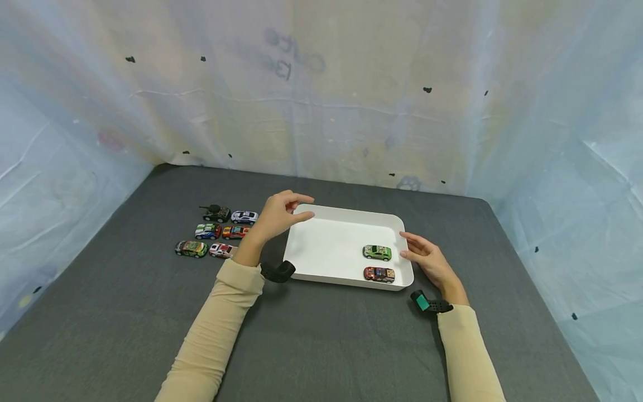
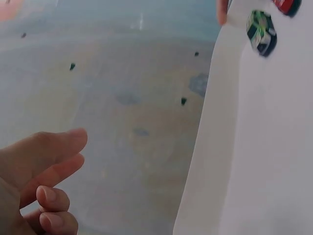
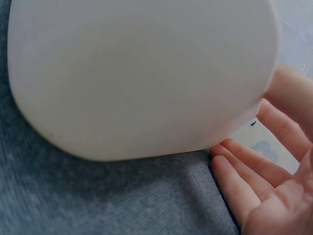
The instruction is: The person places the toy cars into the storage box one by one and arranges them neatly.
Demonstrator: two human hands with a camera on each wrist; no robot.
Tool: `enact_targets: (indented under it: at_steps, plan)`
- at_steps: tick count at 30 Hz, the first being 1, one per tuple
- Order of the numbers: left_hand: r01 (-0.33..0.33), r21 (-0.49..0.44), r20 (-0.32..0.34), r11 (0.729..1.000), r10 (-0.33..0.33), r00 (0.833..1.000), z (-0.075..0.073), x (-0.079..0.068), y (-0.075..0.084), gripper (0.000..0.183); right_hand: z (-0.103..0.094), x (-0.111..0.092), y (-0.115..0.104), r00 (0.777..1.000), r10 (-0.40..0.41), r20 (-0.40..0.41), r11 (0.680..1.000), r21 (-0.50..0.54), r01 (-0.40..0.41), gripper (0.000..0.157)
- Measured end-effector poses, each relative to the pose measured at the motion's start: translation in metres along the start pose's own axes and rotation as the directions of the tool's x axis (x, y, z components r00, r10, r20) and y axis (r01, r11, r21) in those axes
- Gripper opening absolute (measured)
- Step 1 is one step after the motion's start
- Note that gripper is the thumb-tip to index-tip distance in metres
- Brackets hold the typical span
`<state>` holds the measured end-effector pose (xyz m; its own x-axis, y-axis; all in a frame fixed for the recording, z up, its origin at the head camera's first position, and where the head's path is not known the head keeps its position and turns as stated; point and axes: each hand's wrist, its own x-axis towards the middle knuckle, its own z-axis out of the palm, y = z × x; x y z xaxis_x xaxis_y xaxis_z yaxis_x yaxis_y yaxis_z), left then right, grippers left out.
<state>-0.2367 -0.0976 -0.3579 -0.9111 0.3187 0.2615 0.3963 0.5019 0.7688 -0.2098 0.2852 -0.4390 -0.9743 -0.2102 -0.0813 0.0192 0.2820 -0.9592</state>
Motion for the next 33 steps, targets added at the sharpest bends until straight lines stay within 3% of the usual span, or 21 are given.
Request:
enact_targets:
  at_steps: [10,18,26,33]
  plan:
    - [0.058,0.041,0.020,0.997,-0.059,0.998,-0.019,0.003,-0.033,0.037,-0.002,-0.001,0.001,1.000,0.007,-0.007,1.000,-0.006,-0.007,0.065]
    - [0.115,0.100,0.013,0.988,-0.117,0.993,-0.031,0.000,-0.048,0.040,-0.004,-0.002,0.003,1.000,0.000,-0.009,1.000,0.001,0.000,0.065]
    - [0.184,0.125,0.017,0.975,-0.188,0.982,-0.033,-0.003,-0.062,0.043,-0.004,-0.003,0.003,1.000,0.006,0.002,1.000,-0.011,-0.006,0.066]
    - [0.214,0.212,0.010,0.954,-0.221,0.975,-0.034,-0.006,-0.072,0.046,-0.004,-0.003,0.002,1.000,0.009,0.003,1.000,-0.009,-0.009,0.065]
